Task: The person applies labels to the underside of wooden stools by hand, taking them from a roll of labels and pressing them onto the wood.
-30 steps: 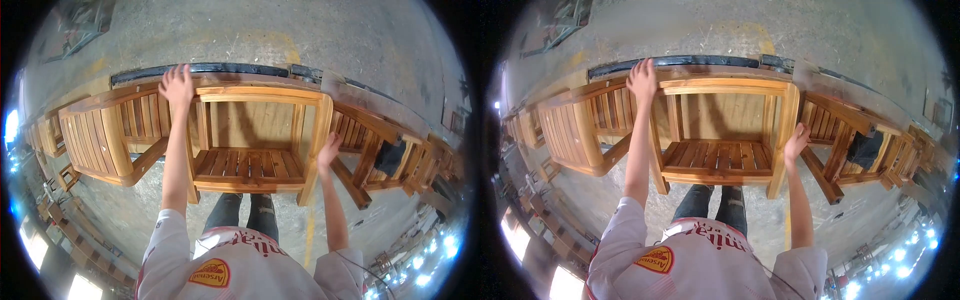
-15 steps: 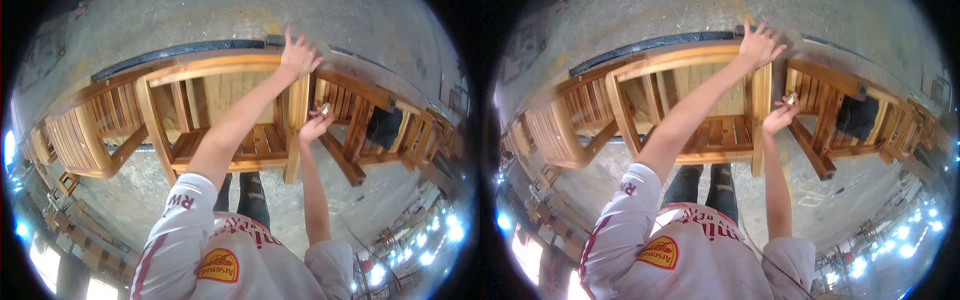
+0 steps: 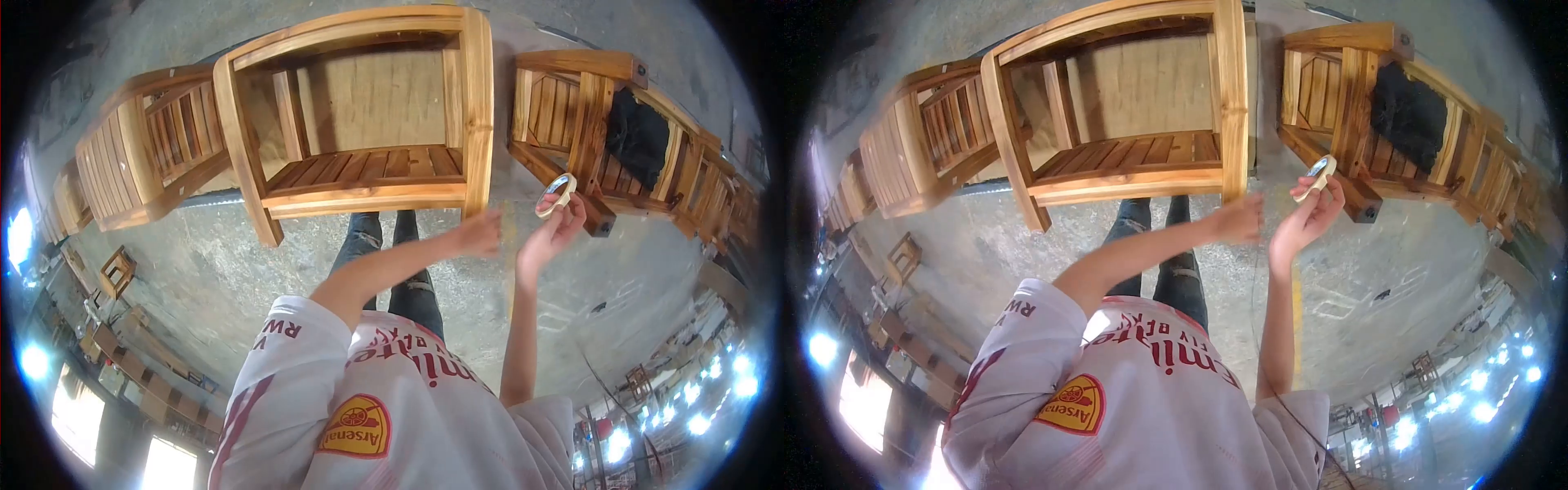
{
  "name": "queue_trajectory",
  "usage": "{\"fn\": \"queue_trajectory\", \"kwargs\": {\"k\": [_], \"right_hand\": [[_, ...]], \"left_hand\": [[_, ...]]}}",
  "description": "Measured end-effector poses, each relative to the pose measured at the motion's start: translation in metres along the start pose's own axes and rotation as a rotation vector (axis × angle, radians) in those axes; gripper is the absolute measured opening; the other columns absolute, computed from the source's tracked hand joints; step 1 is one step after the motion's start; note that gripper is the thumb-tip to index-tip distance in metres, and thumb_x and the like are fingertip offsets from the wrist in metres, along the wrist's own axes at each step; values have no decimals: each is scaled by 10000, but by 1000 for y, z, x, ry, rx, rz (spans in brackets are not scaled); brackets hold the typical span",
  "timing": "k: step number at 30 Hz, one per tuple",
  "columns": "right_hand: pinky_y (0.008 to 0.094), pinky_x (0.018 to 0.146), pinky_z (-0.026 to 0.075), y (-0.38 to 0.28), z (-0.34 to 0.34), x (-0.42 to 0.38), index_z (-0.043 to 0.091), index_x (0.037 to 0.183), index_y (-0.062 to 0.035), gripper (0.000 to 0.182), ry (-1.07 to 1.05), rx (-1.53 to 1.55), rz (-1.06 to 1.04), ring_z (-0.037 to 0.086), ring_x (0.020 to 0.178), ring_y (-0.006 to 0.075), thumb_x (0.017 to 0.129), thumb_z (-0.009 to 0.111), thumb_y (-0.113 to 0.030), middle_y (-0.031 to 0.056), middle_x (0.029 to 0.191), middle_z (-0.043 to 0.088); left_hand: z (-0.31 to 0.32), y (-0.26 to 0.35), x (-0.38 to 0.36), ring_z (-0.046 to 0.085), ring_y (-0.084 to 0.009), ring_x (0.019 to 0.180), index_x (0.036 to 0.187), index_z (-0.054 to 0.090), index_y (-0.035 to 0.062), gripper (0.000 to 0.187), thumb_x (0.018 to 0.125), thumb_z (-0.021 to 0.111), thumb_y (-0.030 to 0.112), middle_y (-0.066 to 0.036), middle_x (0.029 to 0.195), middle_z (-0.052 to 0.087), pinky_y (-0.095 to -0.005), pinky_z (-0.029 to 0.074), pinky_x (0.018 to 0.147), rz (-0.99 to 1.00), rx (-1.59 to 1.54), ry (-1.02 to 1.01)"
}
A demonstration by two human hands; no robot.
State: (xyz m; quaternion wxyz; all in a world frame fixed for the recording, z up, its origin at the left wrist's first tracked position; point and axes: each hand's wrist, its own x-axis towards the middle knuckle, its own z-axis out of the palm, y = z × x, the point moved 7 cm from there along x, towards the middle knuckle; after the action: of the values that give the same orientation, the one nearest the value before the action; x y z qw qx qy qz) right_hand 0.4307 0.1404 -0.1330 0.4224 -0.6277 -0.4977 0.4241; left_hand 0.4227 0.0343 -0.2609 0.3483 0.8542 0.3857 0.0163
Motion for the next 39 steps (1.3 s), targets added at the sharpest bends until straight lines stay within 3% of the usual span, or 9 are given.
{"fn": "queue_trajectory", "kwargs": {"k": [4,8,16,20,25,28,30,33,39], "right_hand": [[257,714,449,13,-15,-27,448,1195,-44,223,-102,14,131,546,724,105,976,406,-49,87,884,624],[251,689,444,26,-20,-57,449,1206,-53,237,-169,-15,219,547,710,102,972,416,-41,84,874,629],[239,667,433,28,-8,-101,447,1216,-54,246,-326,-13,166,534,702,94,973,419,-27,76,893,620],[239,663,434,20,5,-111,448,1215,-61,248,-458,-68,135,533,697,94,971,421,-26,76,879,620],[239,645,440,19,29,-125,446,1219,-63,252,-740,-218,183,548,686,103,969,429,-35,75,851,628],[232,631,440,23,46,-143,443,1220,-69,254,-908,-220,272,547,675,100,969,429,-31,69,832,626],[230,619,441,24,57,-157,443,1219,-83,258,-981,-222,323,544,663,99,970,424,-20,79,829,625],[219,597,444,32,73,-178,443,1228,-80,298,-1121,-212,370,518,647,66,952,403,27,65,821,599],[212,593,440,25,89,-217,472,1218,-91,309,-1335,-298,370,522,643,67,938,420,29,60,820,599]], "left_hand": [[53,61,-55,571,-167,1095,1017,685,179,307,879,577,431,-36,989,662,-595,179,1101,-147,-935,21],[58,11,-168,567,-228,1125,1133,625,174,296,856,611,277,-26,1096,644,-587,255,1019,-632,-331,389],[-1,-40,-392,664,-352,685,1409,299,-46,673,913,580,311,-199,737,660,-486,498,646,-1665,-668,912],[26,-68,-324,603,-368,528,1454,2,-82,889,929,564,364,-204,608,604,-438,468,518,-1451,-546,853],[34,-25,-256,674,-349,809,1341,486,92,529,913,566,391,-191,854,681,-416,521,726,-890,-940,915],[73,-3,-301,672,-311,952,1314,553,155,519,890,558,455,-171,980,692,-392,515,838,-1262,-1043,931],[163,21,-318,592,-319,1140,1323,551,141,558,891,548,494,-205,1197,623,-377,473,940,-1644,-608,479],[208,39,-306,497,-354,1249,1332,543,111,594,882,573,498,-223,1348,510,-369,422,1014,-1495,-1282,444],[-9,25,-316,593,-269,1071,1240,594,24,455,862,683,261,-162,1189,615,-320,443,941,-796,-1351,1295]]}}
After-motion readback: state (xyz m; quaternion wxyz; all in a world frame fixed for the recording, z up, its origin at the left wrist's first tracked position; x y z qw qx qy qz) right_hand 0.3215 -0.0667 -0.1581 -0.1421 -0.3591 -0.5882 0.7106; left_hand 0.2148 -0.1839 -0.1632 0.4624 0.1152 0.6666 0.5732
